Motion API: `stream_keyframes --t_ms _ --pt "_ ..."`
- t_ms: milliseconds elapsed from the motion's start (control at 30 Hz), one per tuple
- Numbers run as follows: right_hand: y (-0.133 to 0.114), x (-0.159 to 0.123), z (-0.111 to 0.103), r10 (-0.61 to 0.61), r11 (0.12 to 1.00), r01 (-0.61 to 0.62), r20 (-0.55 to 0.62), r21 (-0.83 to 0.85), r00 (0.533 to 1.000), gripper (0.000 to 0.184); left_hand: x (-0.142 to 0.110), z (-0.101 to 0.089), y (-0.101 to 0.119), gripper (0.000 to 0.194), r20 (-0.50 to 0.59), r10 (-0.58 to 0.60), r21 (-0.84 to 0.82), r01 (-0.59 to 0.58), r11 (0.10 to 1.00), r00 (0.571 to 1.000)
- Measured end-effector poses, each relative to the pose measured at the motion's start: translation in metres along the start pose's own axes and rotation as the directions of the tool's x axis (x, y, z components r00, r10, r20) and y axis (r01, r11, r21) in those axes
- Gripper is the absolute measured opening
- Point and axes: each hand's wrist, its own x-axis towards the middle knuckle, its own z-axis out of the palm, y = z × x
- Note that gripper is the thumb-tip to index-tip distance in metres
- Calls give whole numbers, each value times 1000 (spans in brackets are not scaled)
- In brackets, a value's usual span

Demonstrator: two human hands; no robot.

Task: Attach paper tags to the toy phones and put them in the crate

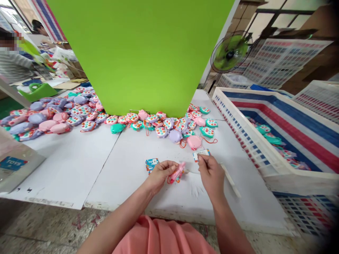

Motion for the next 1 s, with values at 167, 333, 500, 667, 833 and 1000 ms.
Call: stream_keyframes --t_ms 167,333,500,667,833,1000 --pt "-1 -9 -26 265 886 -404 465 228 845 31 9 -4 -10 36 -62 32 83 -27 996 998" --pt "4 -17 -25 358 784 -589 633 196 687 33 9 -2 -10 37 -28 19 131 -15 991 999" --pt "8 -20 -16 321 787 -582 667 207 672 33 5 3 -5 42 -4 -11 219 12 976 1000" --pt "5 -22 -7 253 810 -534 680 240 689 32 2 6 -1 33 117 67 455 -114 883 991" --pt "2 -27 5 220 820 -513 688 254 691 30 1 7 2 24 280 234 844 -354 402 931" --pt "-8 -33 13 253 751 -567 645 339 721 34 -4 11 15 22 502 260 864 -490 -115 825"
